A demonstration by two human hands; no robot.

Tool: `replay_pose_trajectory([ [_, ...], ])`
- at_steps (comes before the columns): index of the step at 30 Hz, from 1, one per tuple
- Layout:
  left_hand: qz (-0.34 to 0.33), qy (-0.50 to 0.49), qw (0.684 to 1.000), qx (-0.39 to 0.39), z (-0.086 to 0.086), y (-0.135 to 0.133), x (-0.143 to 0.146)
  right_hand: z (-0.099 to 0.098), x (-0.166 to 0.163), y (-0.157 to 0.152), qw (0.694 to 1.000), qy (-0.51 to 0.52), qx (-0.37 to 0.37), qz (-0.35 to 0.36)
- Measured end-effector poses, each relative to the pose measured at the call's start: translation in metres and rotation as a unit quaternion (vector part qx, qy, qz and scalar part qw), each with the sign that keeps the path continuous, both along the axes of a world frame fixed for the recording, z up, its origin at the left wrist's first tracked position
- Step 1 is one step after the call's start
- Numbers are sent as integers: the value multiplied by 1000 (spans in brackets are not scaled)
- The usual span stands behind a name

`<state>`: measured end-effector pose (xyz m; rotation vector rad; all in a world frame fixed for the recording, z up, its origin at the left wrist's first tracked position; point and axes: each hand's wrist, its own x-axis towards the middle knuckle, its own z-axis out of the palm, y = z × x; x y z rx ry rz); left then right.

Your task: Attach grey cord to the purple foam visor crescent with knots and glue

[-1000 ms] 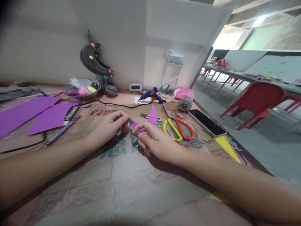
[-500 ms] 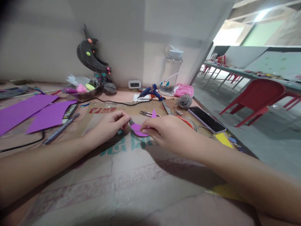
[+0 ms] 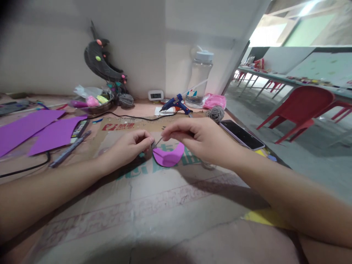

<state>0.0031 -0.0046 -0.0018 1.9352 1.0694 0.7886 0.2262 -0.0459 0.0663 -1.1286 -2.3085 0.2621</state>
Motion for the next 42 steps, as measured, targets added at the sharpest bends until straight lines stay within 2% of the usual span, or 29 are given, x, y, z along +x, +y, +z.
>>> replay_pose_trajectory([
  [5, -2, -34, 999, -33, -5, 4, -1, 8, 28, 29, 989, -139, -48, -32],
  [9, -7, -53, 998, -44, -6, 7, -1, 8, 50, 51, 976, -185, -98, -54],
  [12, -4, -47, 998, -48, -3, 7, -1, 3, 56, 60, 976, -181, -112, -31],
  [14, -25, -67, 994, -77, -2, 6, -1, -1, 54, 61, 978, -161, -128, -23],
  [18, -92, -201, 953, -208, -7, 6, 0, -17, 45, 62, 980, -97, -169, -37],
  [20, -103, -232, 939, -234, -10, 7, 1, -27, 40, 63, 981, -73, -175, -39],
  [22, -98, -233, 941, -224, -12, 8, 1, -37, 37, 65, 990, -73, -114, -28],
  [25, -78, -217, 954, -192, -13, 8, 0, -46, 29, 61, 995, -85, 56, -17],
  [26, -73, -210, 958, -183, -13, 8, 0, -48, 26, 57, 994, -72, 84, -10],
  [28, -67, -196, 963, -172, -11, 7, 0, -49, 16, 46, 999, -7, 34, 15],
  [30, -59, -188, 966, -168, -9, 6, 1, -51, 4, 33, 989, 99, -106, 14],
  [32, -51, -187, 966, -170, -6, 4, 2, -57, -7, 22, 952, 207, -224, 9],
  [34, -45, -179, 969, -166, -4, 3, 3, -65, -15, 16, 908, 299, -290, 33],
  [37, -43, -142, 979, -139, -2, 3, 2, -76, -19, 17, 875, 344, -334, 71],
  [39, -44, -114, 986, -115, -1, 3, 2, -79, -18, 21, 878, 338, -332, 62],
  [42, -46, -93, 989, -103, -1, 3, 1, -77, -13, 24, 903, 308, -299, 8],
])
